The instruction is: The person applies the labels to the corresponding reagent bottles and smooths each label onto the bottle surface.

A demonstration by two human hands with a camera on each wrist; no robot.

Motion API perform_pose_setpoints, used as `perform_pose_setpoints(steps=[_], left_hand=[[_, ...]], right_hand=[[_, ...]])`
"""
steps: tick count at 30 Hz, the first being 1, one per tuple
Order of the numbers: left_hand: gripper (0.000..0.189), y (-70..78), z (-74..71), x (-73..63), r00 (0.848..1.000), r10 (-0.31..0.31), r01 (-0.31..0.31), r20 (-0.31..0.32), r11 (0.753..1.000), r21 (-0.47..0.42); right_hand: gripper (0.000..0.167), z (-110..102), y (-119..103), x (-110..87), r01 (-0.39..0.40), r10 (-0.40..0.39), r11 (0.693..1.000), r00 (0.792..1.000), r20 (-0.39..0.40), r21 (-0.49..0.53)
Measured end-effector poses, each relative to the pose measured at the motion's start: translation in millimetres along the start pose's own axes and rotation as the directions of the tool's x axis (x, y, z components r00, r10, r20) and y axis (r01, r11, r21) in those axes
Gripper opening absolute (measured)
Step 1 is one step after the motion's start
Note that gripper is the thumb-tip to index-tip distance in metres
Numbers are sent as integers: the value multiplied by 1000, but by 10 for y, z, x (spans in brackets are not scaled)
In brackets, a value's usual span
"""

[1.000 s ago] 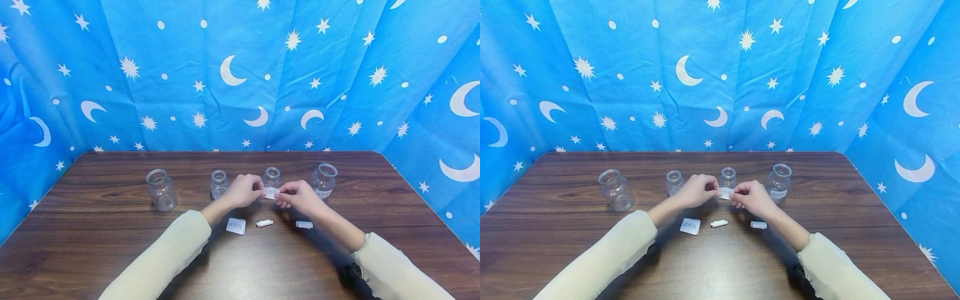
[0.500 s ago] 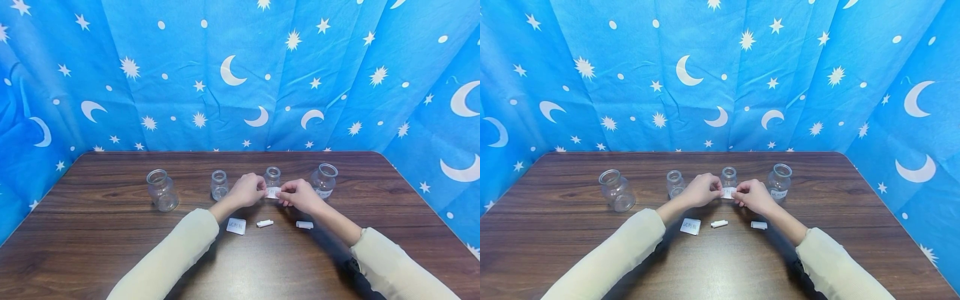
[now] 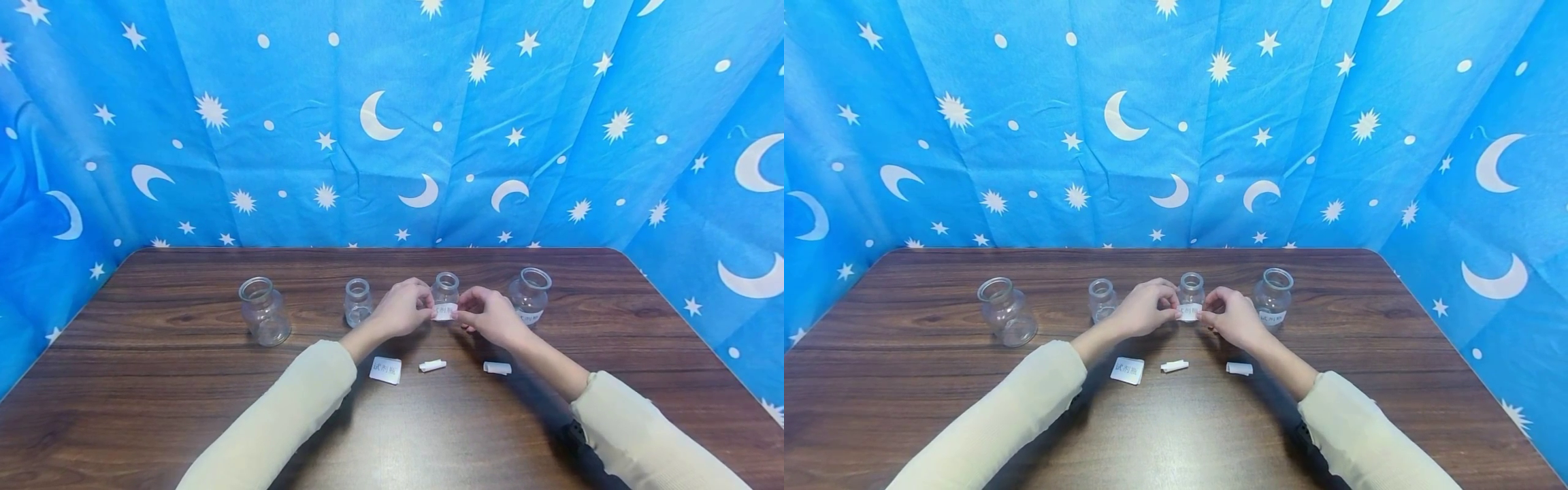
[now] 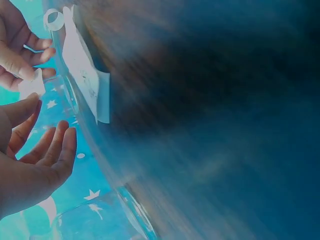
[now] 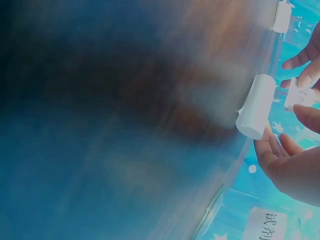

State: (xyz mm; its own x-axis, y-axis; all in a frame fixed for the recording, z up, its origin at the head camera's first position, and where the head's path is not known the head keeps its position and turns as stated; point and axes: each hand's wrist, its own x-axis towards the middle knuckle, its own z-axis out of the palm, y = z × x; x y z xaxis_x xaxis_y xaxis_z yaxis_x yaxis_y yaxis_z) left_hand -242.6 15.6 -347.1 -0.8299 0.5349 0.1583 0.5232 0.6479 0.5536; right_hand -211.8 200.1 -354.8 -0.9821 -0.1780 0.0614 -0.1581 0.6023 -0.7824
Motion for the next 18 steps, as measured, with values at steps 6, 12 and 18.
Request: perform_pose_setpoints(steps=[6, 12, 18], left_hand=[[10, -34, 4, 8, 1000, -6, 6, -6, 1000, -12], [12, -49, 0, 26, 998, -59, 59, -12, 998, -21], [17, -53, -5, 26, 996, -89, 87, -26, 994, -66]], right_hand=[[33, -3, 97, 27, 92, -92, 994, 996, -1, 57], [28, -8, 42, 20, 46, -46, 999, 999, 8, 7], [28, -7, 4, 14, 13, -13, 999, 1000, 7, -40]])
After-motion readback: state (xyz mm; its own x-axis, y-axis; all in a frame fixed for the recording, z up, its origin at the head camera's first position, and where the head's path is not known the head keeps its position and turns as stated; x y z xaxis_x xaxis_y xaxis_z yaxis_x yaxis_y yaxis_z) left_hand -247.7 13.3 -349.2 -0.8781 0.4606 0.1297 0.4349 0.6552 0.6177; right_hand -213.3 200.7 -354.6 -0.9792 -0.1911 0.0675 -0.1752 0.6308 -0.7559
